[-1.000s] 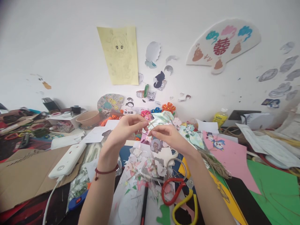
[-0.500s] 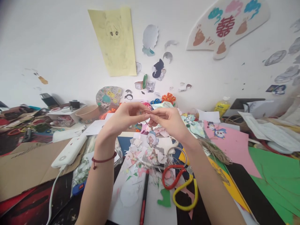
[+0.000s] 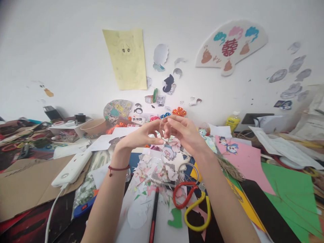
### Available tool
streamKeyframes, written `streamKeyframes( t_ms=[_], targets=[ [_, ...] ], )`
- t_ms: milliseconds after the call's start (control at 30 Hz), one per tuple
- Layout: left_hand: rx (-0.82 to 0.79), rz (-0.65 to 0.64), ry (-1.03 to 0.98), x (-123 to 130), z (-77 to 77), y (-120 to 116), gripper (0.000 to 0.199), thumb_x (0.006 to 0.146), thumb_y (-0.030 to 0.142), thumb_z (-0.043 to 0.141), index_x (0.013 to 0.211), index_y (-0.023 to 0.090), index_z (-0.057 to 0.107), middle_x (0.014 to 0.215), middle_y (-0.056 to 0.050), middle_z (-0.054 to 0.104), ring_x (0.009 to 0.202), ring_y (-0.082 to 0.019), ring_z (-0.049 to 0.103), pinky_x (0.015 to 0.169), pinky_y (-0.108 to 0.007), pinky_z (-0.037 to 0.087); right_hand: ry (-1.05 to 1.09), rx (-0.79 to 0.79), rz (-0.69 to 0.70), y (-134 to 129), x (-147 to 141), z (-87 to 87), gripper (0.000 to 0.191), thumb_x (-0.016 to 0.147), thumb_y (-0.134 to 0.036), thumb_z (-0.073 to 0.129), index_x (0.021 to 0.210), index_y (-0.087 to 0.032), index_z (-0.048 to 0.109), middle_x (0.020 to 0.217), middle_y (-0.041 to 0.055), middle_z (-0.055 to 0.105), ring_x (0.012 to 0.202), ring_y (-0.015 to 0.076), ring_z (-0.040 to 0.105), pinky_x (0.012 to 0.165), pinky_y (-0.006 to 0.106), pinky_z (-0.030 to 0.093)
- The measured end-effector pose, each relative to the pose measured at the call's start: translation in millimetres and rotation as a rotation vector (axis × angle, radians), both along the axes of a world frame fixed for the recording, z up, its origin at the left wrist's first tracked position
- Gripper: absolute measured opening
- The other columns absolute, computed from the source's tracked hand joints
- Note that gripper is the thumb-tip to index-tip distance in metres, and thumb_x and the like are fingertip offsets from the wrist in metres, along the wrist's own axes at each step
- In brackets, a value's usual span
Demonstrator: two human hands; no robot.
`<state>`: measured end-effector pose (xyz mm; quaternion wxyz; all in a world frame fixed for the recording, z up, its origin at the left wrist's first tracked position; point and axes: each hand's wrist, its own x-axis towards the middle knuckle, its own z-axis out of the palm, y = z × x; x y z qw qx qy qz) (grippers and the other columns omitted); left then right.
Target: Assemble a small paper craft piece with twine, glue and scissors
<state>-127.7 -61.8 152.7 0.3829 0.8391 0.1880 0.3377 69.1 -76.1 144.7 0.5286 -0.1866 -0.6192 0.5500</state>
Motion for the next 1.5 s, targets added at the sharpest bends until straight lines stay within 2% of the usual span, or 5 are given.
streamKeyframes(
  t_ms=[433,767,967,1233,1500],
  targets=[
    [0.371,0.565,0.234,20,2.2,-13,0.007,0.081,0.023,0.064,0.076,0.018,0.062,0.068,0.002,0.063,0.066,-0.013,0.056,0.064,-0.025,0.037,0.1,0.111,-0.22,-3,8,10.7,0.022,0.086,-0.028,0.069,0.107,-0.029,0.076,0.122,0.0021,0.069,0.108,0.0196,0.063,0.102,0.038,0.047],
    [0.387,0.608,0.29,5,-1.5,-54,0.032,0.088,0.033,0.058,0.063,0.019,0.044,0.057,0.006,0.039,0.056,-0.011,0.035,0.057,-0.027,0.024,0.124,0.068,-0.156,-41,-4,21.3,0.026,0.086,-0.032,0.068,0.111,-0.031,0.073,0.133,0.001,0.065,0.12,0.0228,0.061,0.106,0.042,0.046],
    [0.246,0.709,0.318,-1,-39.5,-101,0.038,0.09,0.041,0.062,0.12,0.02,0.053,0.109,-0.008,0.066,0.095,-0.022,0.062,0.08,-0.032,0.046,0.187,-0.085,-0.121,-84,-9,4.2,0.029,0.085,-0.034,0.069,0.115,-0.032,0.072,0.131,0.0026,0.067,0.118,0.0222,0.063,0.109,0.046,0.045],
    [0.196,0.726,0.675,93,-123.3,-151,0.019,0.092,0.018,0.053,0.103,0.009,0.065,0.104,-0.019,0.066,0.108,-0.033,0.061,0.092,-0.046,0.047,0.253,-0.219,-0.285,-134,18,-32.3,0.036,0.088,-0.04,0.063,0.124,-0.035,0.067,0.135,0.0039,0.064,0.124,0.0237,0.061,0.112,0.049,0.043],
    [0.174,0.531,0.633,127,-135.7,-142,0.031,0.09,0.011,0.049,0.115,0.014,0.067,0.11,-0.017,0.068,0.119,-0.035,0.057,0.106,-0.055,0.038,0.438,-0.281,-0.321,-168,6,-43.2,0.042,0.096,-0.04,0.045,0.137,-0.04,0.057,0.155,-0.0006,0.045,0.146,0.0219,0.038,0.123,0.05,0.024]
  ],
)
